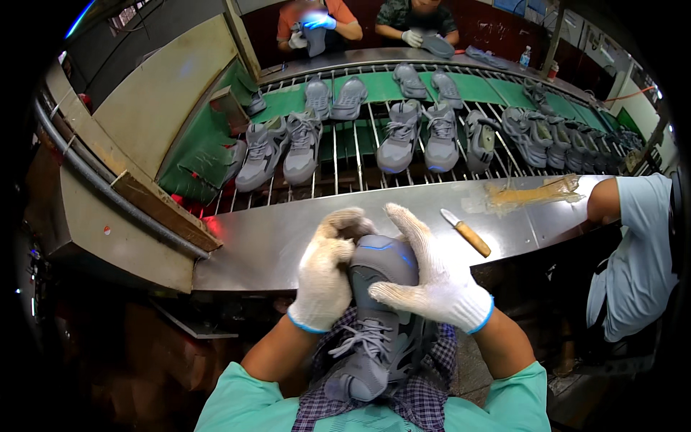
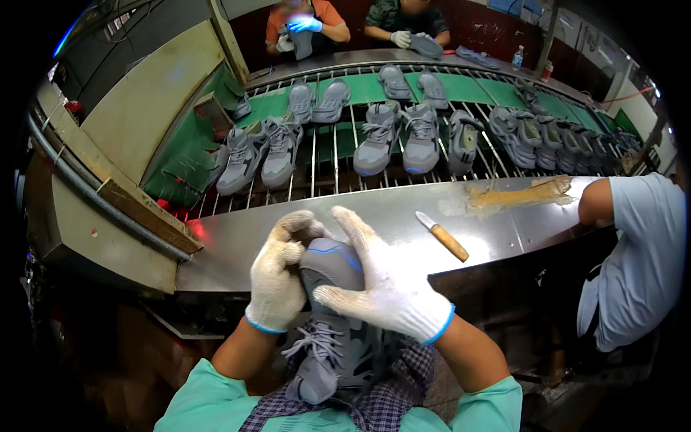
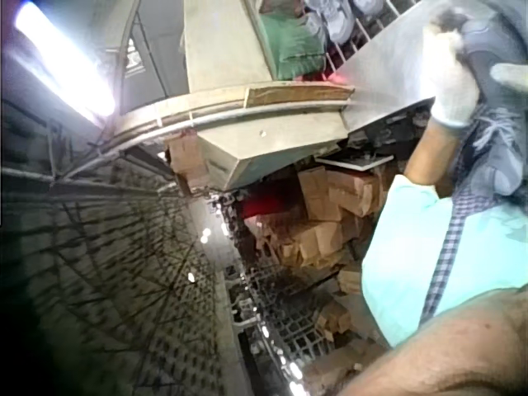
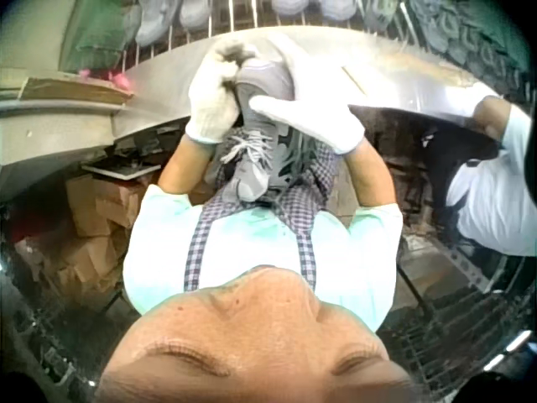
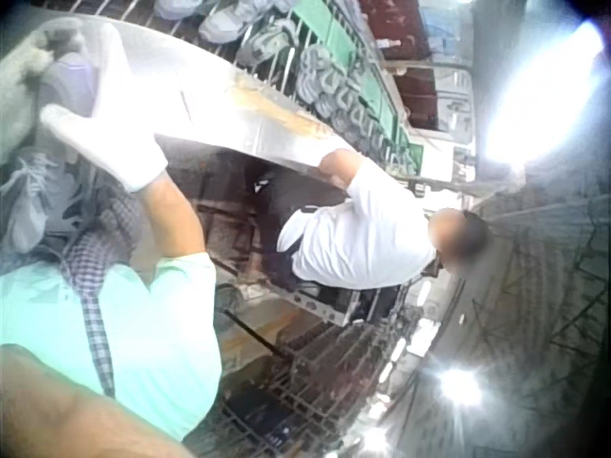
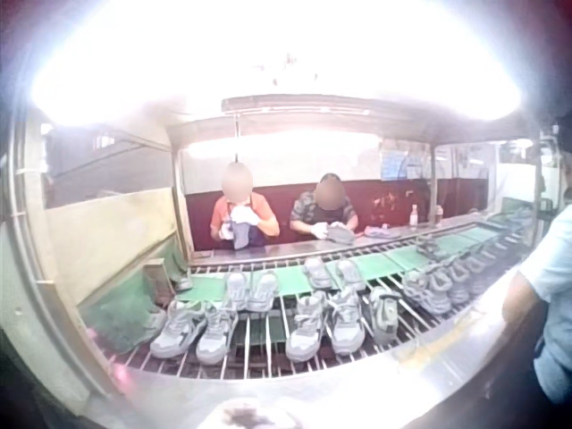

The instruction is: The person picks up several shoes from a conveyor belt by hand, wipes the edges and surfaces of the soles and uppers with a cloth, and sometimes uses a tool to scrape the shoe edges.

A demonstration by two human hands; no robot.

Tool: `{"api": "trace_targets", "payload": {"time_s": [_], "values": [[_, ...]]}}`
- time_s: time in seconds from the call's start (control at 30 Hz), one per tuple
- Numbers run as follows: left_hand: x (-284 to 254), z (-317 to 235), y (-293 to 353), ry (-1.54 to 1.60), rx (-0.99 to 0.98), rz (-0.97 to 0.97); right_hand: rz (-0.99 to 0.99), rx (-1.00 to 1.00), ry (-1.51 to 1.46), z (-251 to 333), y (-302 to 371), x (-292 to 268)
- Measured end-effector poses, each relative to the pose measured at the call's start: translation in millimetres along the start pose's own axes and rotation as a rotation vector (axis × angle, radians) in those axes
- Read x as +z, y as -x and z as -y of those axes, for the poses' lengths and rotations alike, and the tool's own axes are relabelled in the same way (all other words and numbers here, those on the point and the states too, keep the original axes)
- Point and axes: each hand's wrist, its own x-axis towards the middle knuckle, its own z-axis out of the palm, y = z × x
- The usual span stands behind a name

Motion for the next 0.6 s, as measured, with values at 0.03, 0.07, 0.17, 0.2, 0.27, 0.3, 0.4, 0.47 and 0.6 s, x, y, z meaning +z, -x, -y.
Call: {"api": "trace_targets", "payload": {"time_s": [0.03, 0.07, 0.17, 0.2, 0.27, 0.3, 0.4, 0.47, 0.6], "values": [[-2, 1, -2, 0.083, -0.026, 0.042, -0.063, -0.048, -0.048, 1, 2, -3], [-14, 11, -4, 0.008, -0.076, 0.005, -0.124, -0.112, -0.102, 0, 3, -7], [-43, 34, 19, -0.107, -0.434, 0.006, -0.260, -0.258, -0.039, 36, 24, -36], [-60, 41, 41, -0.088, -0.504, -0.065, -0.320, -0.334, -0.145, 41, 29, -37], [-87, 39, 64, 0.137, -0.606, -0.016, -0.368, -0.391, -0.564, 19, 45, -34], [-99, 31, 77, 0.347, -0.591, 0.079, -0.272, -0.359, -0.814, -10, 51, -23], [-88, -5, 37, -0.069, -0.529, 0.260, -0.199, 0.095, -1.220, -67, 89, 2], [-64, -28, 4, -0.718, -0.389, 0.438, -0.221, 0.557, -1.246, -81, 113, 37], [-22, 19, -4, -1.410, -0.294, 0.872, -0.158, 0.237, -1.790, -160, 140, 126]]}}
